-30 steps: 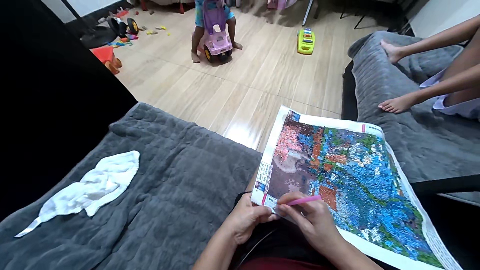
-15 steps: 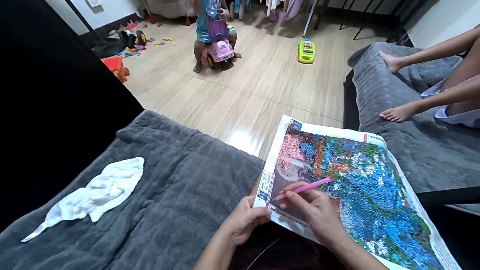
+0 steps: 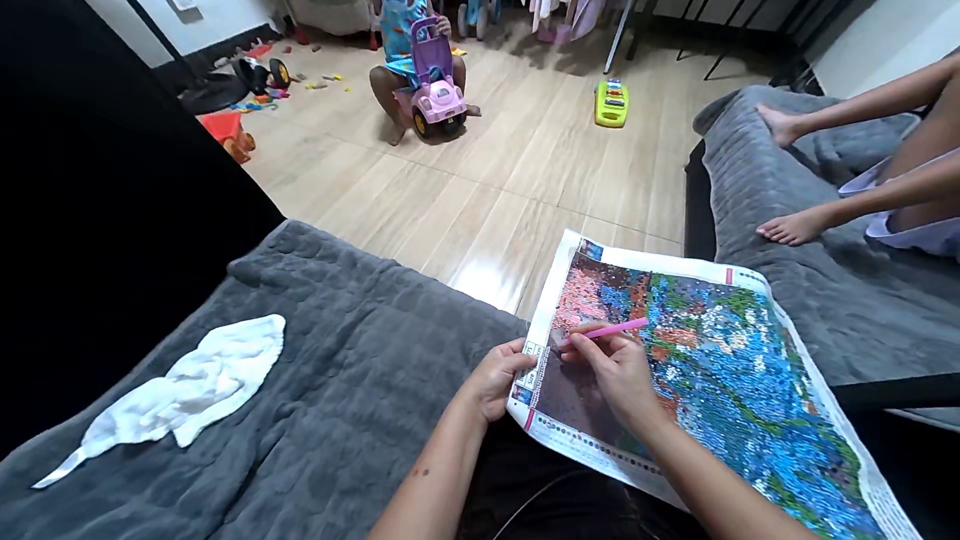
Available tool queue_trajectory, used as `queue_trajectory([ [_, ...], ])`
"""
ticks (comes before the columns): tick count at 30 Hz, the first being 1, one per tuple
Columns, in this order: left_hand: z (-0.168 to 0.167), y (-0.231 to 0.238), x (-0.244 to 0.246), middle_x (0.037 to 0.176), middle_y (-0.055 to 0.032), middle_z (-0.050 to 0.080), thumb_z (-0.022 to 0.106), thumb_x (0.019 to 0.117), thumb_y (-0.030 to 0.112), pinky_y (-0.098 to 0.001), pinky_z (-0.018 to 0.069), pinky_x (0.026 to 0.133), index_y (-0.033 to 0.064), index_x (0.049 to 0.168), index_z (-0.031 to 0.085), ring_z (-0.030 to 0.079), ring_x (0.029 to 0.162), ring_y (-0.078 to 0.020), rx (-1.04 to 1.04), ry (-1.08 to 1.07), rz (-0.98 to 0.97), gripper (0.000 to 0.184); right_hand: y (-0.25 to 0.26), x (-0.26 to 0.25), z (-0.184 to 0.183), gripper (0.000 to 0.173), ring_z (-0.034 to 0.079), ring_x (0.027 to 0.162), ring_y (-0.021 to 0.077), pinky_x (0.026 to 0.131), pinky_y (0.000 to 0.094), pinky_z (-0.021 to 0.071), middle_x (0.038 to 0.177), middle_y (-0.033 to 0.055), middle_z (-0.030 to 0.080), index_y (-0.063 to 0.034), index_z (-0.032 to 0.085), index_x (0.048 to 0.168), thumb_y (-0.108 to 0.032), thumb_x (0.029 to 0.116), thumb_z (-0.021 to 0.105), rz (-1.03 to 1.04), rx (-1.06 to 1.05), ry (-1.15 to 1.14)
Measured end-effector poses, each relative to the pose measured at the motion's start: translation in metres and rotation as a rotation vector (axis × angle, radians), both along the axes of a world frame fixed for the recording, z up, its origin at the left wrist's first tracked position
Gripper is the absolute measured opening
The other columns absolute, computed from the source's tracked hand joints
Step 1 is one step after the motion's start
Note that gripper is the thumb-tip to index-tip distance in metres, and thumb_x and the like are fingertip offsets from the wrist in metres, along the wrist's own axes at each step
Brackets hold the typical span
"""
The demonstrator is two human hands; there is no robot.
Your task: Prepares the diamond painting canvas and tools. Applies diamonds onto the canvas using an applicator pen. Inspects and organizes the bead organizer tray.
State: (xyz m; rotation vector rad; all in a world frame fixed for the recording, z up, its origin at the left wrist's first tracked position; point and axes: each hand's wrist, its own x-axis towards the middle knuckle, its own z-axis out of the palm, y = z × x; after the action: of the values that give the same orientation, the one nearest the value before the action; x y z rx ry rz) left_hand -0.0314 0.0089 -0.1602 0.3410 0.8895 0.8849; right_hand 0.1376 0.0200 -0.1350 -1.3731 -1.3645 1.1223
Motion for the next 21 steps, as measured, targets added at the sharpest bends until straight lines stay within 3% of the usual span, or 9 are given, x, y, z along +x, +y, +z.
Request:
queue_trajectory([
  [14,0.0011,-0.0025,-0.0008,0.087,-0.0093,0.071,0.041,0.1056,-0.001,-0.0297,0.0604,0.071,0.0027,0.117,0.06,0.071,0.074,-0.0148,0.007,0.001,-0.004,0.023,0.0008,-0.0036,-0.0037,0.008,0.071,0.073,0.0084,0.073,0.0243,0.0607,0.084,0.007,0.072,0.0058,0.067,0.103,0.004,0.0977,0.061,0.042,0.049,-0.026],
  [21,-0.0003,-0.0028,-0.0008,0.092,-0.0098,0.071,0.041,0.1055,-0.001,-0.0308,0.0605,0.073,0.003,0.122,0.06,0.071,0.077,-0.0154,0.034,0.012,-0.019,0.025,0.0,-0.0047,-0.003,0.008,0.071,0.073,0.0105,0.073,0.0265,0.0602,0.086,0.0097,0.072,0.0055,0.069,0.101,0.002,0.0962,0.064,0.091,0.17,-0.19],
])
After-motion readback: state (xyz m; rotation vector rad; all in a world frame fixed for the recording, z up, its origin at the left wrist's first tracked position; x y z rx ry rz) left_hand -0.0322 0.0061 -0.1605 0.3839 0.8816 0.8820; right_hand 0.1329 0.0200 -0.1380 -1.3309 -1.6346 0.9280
